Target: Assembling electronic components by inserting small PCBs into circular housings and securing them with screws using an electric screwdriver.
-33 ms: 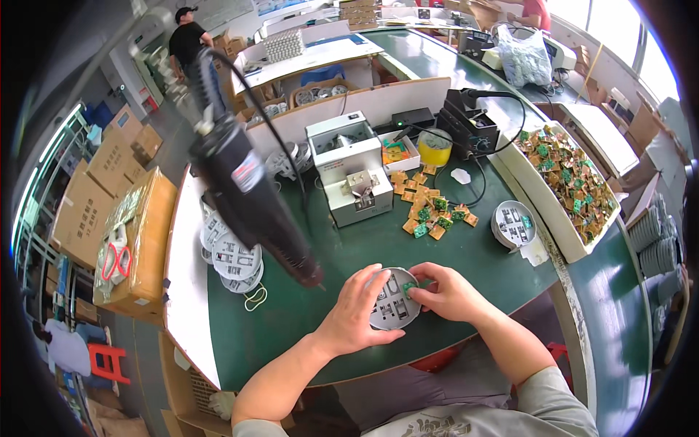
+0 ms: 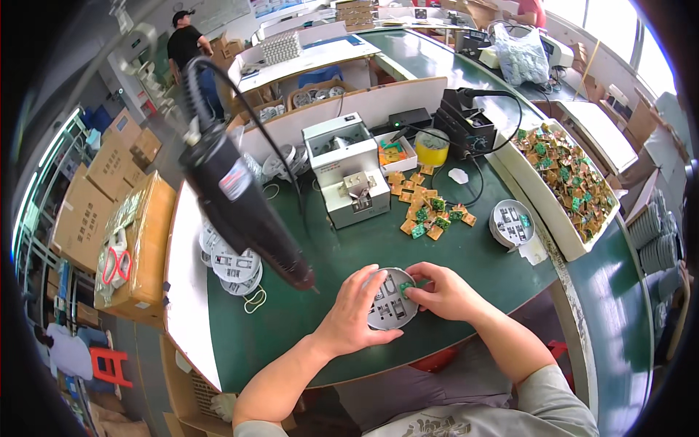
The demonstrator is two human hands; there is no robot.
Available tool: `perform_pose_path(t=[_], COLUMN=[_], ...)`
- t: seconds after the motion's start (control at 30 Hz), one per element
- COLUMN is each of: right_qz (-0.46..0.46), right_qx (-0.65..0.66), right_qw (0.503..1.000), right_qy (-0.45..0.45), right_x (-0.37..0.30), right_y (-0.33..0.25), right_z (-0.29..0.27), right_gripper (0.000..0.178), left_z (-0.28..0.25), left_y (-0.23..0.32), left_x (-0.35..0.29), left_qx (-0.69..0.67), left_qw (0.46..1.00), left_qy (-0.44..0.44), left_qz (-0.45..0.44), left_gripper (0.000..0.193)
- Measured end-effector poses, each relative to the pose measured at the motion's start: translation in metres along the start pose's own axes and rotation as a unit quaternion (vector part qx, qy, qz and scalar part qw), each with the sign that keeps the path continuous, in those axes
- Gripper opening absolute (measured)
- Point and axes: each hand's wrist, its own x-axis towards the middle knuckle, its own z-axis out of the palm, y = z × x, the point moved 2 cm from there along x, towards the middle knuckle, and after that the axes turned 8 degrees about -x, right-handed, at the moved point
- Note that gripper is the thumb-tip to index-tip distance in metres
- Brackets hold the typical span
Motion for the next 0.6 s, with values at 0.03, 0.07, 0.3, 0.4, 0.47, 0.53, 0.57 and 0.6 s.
perform_pose_path(t=[0.03,0.07,0.3,0.4,0.47,0.53,0.57,0.6], right_qz=[-0.012,-0.024,-0.040,-0.050,-0.038,-0.034,-0.036,-0.039], right_qx=[0.001,0.002,-0.008,0.077,0.107,0.095,0.087,0.079], right_qw=[1.000,1.000,0.999,0.995,0.993,0.994,0.995,0.995], right_qy=[-0.004,-0.009,-0.023,-0.027,-0.029,-0.037,-0.041,-0.044], right_x=[0.005,0.009,0.018,0.021,0.019,0.019,0.021,0.022], right_y=[0.003,0.005,0.016,0.018,0.022,0.017,0.014,0.014], right_z=[0.000,0.000,0.000,-0.002,-0.001,-0.002,-0.003,-0.004], right_gripper=[0.036,0.036,0.036,0.034,0.034,0.034,0.033,0.033], left_z=[0.000,0.000,0.000,-0.004,-0.001,0.000,-0.001,-0.001], left_y=[-0.001,-0.002,-0.006,-0.008,-0.006,-0.006,-0.007,-0.008], left_x=[0.000,0.001,0.002,0.007,0.003,0.002,0.003,0.004], left_qx=[-0.004,-0.008,-0.009,0.006,0.000,0.001,0.005,0.008], left_qw=[1.000,1.000,0.999,1.000,1.000,1.000,0.999,0.999], left_qy=[0.003,0.006,-0.001,0.010,0.009,0.012,0.015,0.019], left_qz=[-0.007,-0.015,-0.035,-0.022,-0.027,-0.029,-0.028,-0.026], left_gripper=[0.110,0.110,0.111,0.111,0.111,0.113,0.114,0.115])
